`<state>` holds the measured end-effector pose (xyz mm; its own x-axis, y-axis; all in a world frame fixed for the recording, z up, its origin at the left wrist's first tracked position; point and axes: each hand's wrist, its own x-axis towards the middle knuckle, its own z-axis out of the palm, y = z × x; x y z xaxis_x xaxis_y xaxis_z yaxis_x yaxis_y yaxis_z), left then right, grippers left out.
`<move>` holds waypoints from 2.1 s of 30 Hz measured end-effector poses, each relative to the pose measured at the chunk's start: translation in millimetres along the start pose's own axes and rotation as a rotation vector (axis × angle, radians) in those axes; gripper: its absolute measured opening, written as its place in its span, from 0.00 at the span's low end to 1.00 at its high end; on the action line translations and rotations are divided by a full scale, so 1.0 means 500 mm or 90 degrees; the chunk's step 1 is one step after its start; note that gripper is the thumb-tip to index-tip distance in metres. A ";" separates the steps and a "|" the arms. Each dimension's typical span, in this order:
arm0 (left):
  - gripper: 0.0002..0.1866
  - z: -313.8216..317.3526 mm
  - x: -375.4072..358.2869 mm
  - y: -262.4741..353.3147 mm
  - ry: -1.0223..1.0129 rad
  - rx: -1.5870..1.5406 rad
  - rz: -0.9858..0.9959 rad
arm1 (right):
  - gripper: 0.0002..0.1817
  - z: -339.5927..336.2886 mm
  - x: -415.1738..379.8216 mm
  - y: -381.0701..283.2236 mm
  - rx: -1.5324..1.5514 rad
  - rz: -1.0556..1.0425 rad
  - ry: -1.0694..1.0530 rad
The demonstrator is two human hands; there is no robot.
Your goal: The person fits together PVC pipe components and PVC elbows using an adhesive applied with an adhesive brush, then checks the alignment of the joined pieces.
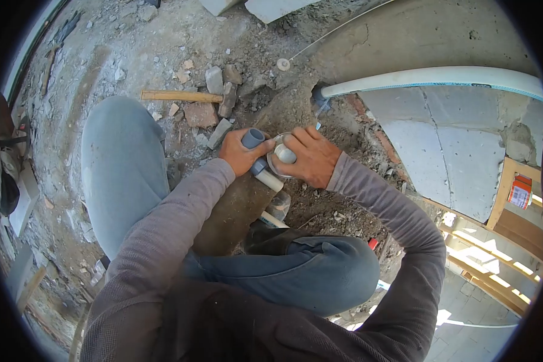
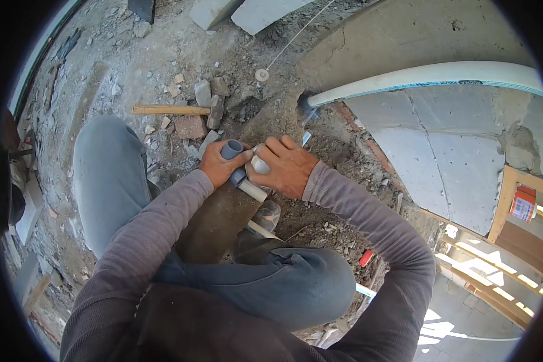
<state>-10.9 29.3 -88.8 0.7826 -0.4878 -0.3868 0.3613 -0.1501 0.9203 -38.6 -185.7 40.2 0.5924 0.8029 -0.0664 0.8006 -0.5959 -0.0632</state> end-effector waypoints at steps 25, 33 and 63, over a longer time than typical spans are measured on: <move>0.26 -0.020 -0.023 0.003 0.181 -0.107 -0.031 | 0.25 -0.064 -0.096 -0.171 0.299 0.577 0.388; 0.21 -0.059 -0.077 0.132 0.039 -0.371 -0.195 | 0.27 -0.028 -0.114 -0.168 0.248 0.515 0.408; 0.31 -0.096 -0.054 0.342 -0.245 -0.292 -0.082 | 0.28 -0.221 -0.075 -0.181 0.221 0.387 0.590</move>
<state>54.0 58.1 76.0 0.5102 -0.7785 -0.3655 0.6888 0.1154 0.7157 -123.4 -160.4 158.5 0.8245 0.0002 0.5659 0.3783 -0.7439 -0.5509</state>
